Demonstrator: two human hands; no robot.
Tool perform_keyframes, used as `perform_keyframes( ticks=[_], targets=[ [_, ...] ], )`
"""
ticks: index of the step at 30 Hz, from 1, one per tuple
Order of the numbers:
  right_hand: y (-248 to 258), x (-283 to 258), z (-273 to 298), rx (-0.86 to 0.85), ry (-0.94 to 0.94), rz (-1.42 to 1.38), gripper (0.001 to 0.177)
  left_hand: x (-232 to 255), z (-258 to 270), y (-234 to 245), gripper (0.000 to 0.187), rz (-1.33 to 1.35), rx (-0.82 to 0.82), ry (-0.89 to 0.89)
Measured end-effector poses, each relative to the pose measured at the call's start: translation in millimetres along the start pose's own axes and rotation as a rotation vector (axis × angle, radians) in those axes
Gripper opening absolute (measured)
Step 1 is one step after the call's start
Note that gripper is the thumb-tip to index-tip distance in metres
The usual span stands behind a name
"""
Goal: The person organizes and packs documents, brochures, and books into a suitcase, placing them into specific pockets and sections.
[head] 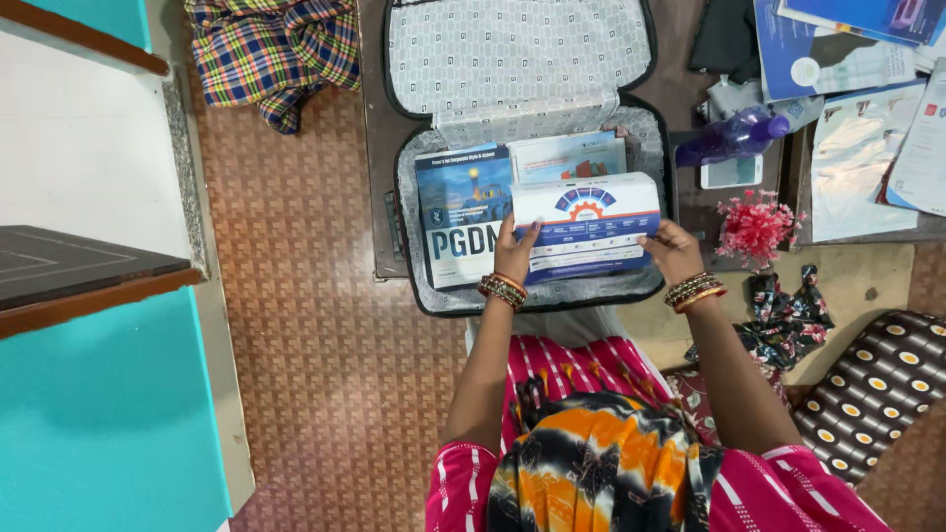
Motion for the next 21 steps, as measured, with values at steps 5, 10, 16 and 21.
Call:
perform_keyframes(
  ticks=[5, 10, 16, 21],
  targets=[
    [2.5, 66.3, -27.0, 0.029, -0.171, 0.127, 0.024, -100.3, 28.1, 7.0, 0.045, 0.006, 0.185, 0.513],
    [4.2, 99.6, -35.1, -0.007, -0.37, 0.314, 0.03, -132.4, 53.4, 4.8, 0.04, -0.111, 0.282, 0.728],
    [8.5, 83.4, -68.5, -0.028, -0.266, 0.61, 0.031, -119.9, 29.4, 12.2, 0.043, -0.136, 0.301, 0.569],
    [9.3, 78.0, -69.7, -0.027, -0.228, 0.481, 0.03, -105.9, 29.4, 8.6, 0.059, -0.383, 0.286, 0.061]
  ],
)
Point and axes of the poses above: each hand's wrist, its own z-axis away from the middle knuckle, its own y-axis out of the back of the hand, x = y × z, the point moved 3 cm from there along -z, towards the middle knuckle, and after that the axes turned 1 degree about x, right-handed, at the moved point
